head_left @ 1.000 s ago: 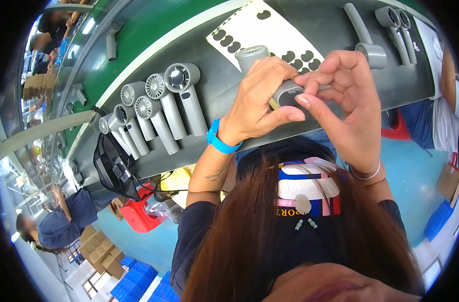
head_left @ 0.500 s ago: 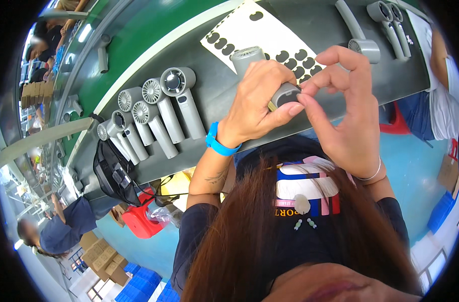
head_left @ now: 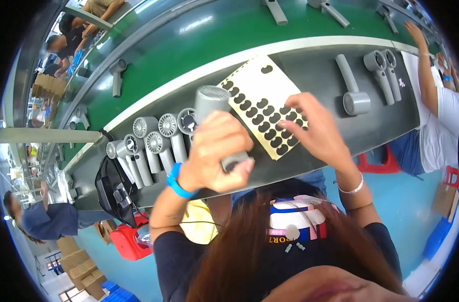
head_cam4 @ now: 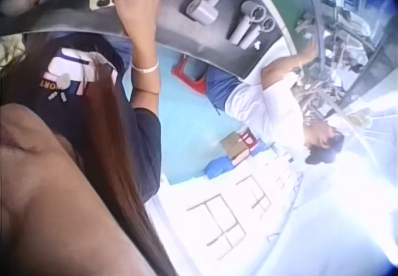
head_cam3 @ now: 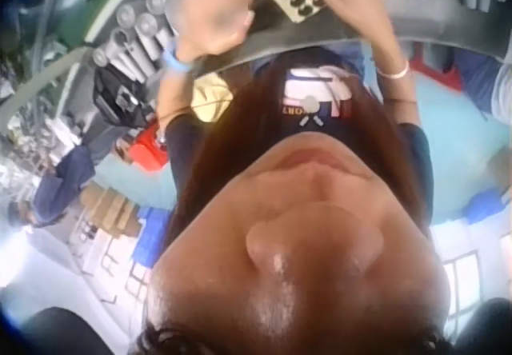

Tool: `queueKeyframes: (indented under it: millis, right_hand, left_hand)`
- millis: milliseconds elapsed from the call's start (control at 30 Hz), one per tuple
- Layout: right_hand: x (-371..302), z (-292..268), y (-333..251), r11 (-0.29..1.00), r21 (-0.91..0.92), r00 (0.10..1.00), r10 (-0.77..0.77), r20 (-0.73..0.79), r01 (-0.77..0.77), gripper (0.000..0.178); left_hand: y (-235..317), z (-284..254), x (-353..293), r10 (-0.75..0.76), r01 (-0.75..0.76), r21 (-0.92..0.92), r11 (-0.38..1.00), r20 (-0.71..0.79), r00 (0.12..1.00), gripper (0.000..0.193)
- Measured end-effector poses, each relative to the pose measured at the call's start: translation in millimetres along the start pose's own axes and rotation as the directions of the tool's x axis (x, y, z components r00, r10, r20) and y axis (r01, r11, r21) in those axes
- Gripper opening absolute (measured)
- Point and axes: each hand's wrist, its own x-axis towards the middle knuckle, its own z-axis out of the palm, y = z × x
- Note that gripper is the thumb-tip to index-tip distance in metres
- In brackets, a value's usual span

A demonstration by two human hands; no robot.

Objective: Assembling electronic components by manually attaching small circular pieces to metal parts.

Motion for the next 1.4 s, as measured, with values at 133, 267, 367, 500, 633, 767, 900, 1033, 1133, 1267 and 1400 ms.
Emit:
queueKeyframes:
  millis: [133,267,367,500,633,767,900,1033,1133,1267,1400]
  right_hand:
    - [14.3,32.8,23.3,0.997,-0.05,0.983,-0.047,0.177,0.057,0.035]
    - [19.0,53.1,40.1,0.956,-0.248,0.985,-0.13,0.117,0.156,0.041]
    - [26.9,55.0,48.7,0.948,-0.311,0.998,-0.065,0.013,0.066,0.045]
    - [38.9,48.5,57.5,0.969,-0.247,0.999,0.004,-0.045,-0.015,0.039]
    - [55.4,34.9,66.0,0.983,-0.162,0.987,0.065,-0.149,-0.089,0.025]
    - [68.1,35.3,71.3,0.979,-0.124,0.981,0.15,-0.121,-0.165,0.019]
    - [69.7,41.9,71.3,0.979,-0.176,0.988,0.078,-0.136,-0.102,0.014]
    - [70.1,43.6,67.0,0.985,-0.058,0.982,0.156,-0.107,-0.162,0.013]
    - [70.4,44.0,71.9,0.978,-0.174,0.991,0.105,-0.076,-0.117,0.01]
    - [70.6,37.3,72.2,0.985,-0.005,0.984,0.173,-0.052,-0.173,0.01]
    - [70.9,35.2,59.9,0.956,0.178,0.971,0.24,-0.025,-0.232,0.011]
  left_hand:
    - [-71.7,-19.4,22.2,-0.024,-0.018,0.332,0.943,0.121,0.992,0.02]
    - [-181.1,-31.9,56.2,-0.038,-0.102,0.502,0.859,0.261,0.965,0.024]
    - [-246.2,-37.7,86.4,0.047,-0.276,0.559,0.782,0.388,0.92,0.022]
    - [-299.4,-30.4,97.2,-0.028,-0.262,0.559,0.787,0.457,0.889,0.021]
    - [-295.7,-24.9,92.2,-0.089,-0.192,0.488,0.851,0.496,0.864,0.028]
    - [-238.1,-3.9,90.7,0.07,-0.225,0.307,0.925,0.443,0.894,0.053]
    - [-202.3,25.2,70.7,0.068,-0.209,0.175,0.962,0.59,0.805,0.074]
    - [-206.3,29.3,61.5,0.064,-0.207,0.177,0.962,0.593,0.803,0.076]
    - [-206.6,29.1,67.9,0.079,-0.202,0.141,0.969,0.599,0.797,0.067]
    - [-228.7,21.9,107.8,0.094,-0.174,0.167,0.971,0.402,0.911,0.044]
    - [-294.0,9.6,136.0,0.102,-0.306,0.547,0.779,0.372,0.923,0.058]
